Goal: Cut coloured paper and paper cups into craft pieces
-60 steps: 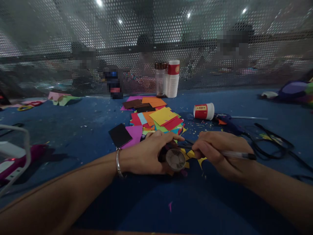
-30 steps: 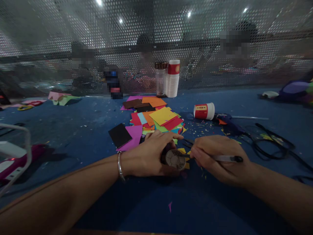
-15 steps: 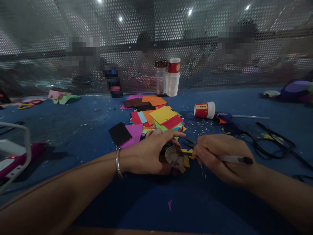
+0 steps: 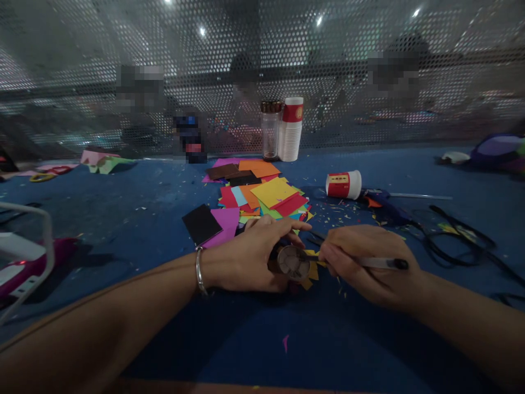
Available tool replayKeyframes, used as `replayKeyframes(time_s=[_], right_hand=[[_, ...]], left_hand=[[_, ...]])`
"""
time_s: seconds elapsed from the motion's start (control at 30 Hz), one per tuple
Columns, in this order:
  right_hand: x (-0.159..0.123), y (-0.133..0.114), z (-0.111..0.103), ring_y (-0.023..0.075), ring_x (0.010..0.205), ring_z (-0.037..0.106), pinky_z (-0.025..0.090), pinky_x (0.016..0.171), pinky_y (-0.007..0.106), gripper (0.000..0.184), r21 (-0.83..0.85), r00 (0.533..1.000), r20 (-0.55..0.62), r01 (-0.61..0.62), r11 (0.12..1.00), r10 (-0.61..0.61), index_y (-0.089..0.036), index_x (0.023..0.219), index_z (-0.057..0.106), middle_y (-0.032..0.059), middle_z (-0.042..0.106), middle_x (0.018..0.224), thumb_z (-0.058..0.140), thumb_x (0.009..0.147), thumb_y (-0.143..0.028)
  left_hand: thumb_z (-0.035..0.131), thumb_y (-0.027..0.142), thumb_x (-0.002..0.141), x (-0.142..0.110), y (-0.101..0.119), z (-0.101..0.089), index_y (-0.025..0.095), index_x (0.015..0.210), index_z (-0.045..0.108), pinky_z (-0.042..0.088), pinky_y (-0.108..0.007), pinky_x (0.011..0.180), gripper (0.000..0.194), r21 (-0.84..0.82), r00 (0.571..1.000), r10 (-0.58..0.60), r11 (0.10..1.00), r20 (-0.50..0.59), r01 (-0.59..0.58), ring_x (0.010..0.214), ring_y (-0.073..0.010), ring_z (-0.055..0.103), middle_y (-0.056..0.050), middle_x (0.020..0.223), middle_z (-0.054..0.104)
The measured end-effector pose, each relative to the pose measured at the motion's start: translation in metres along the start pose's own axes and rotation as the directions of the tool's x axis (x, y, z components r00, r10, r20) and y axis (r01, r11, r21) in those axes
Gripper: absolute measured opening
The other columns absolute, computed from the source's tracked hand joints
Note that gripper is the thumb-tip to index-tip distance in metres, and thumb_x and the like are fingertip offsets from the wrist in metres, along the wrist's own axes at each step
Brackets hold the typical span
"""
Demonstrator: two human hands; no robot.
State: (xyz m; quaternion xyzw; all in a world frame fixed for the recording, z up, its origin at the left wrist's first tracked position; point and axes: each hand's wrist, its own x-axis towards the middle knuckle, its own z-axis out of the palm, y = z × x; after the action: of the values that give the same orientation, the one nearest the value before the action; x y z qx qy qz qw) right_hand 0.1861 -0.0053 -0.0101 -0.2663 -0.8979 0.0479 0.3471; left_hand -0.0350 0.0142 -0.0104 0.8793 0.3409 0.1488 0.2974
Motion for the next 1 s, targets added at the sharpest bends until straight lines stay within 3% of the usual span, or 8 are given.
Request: replayKeyframes(time_s=[0.13, 0.2, 0.5, 1.0], right_hand=[[-0.0013, 0.0015, 0.0024, 0.0088, 0.045, 0.047, 0.035, 0.048, 0.024, 0.034, 0.027, 0.998, -0.061, 0.019, 0.999, -0.017, -0.021, 0.065, 0.051, -0.0027, 0.054, 0.053, 0.042, 0.098, -0.018], [-0.0016, 0.0018, 0.0029, 0.0088, 0.046, 0.047, 0.036, 0.048, 0.024, 0.033, 0.042, 0.999, -0.032, 0.016, 0.999, -0.015, -0.021, 0.066, 0.05, -0.0028, 0.054, 0.054, 0.042, 0.097, -0.018], [-0.0063, 0.0062, 0.0063, 0.01, 0.047, 0.049, 0.036, 0.049, 0.025, 0.033, 0.044, 0.995, -0.098, -0.027, 0.999, 0.031, -0.021, 0.067, 0.052, -0.002, 0.055, 0.054, 0.043, 0.098, -0.019], [-0.0043, 0.0042, 0.0106, 0.0103, 0.05, 0.052, 0.038, 0.051, 0.023, 0.03, 0.084, 0.998, -0.046, -0.032, 0.996, 0.036, -0.021, 0.071, 0.054, -0.0015, 0.057, 0.057, 0.043, 0.099, -0.021]], left_hand=[[0.075, 0.028, 0.065, 0.0004, 0.0004, -0.0002, 0.024, 0.137, 0.044, 0.037, -0.049, 0.1, 0.079, 0.002, 1.0, 0.002, 1.0, 0.007, -0.002, 0.115, -0.0304, 0.051, -0.007, 0.126, 0.062], [0.074, 0.027, 0.065, 0.0007, 0.001, -0.0006, 0.023, 0.137, 0.044, 0.036, -0.049, 0.1, 0.079, 0.0, 1.0, -0.008, 1.0, 0.012, 0.008, 0.114, -0.0305, 0.051, -0.007, 0.124, 0.063], [0.074, 0.026, 0.065, 0.0002, -0.0028, 0.0011, 0.025, 0.14, 0.041, 0.035, -0.049, 0.103, 0.082, 0.005, 1.0, 0.028, 1.0, 0.014, -0.028, 0.121, -0.0311, 0.049, -0.007, 0.136, 0.057], [0.075, 0.026, 0.067, 0.0008, -0.003, -0.002, 0.025, 0.142, 0.04, 0.034, -0.051, 0.109, 0.084, -0.057, 0.999, 0.016, 0.998, 0.047, -0.014, 0.126, -0.0308, 0.05, -0.008, 0.137, 0.057]])
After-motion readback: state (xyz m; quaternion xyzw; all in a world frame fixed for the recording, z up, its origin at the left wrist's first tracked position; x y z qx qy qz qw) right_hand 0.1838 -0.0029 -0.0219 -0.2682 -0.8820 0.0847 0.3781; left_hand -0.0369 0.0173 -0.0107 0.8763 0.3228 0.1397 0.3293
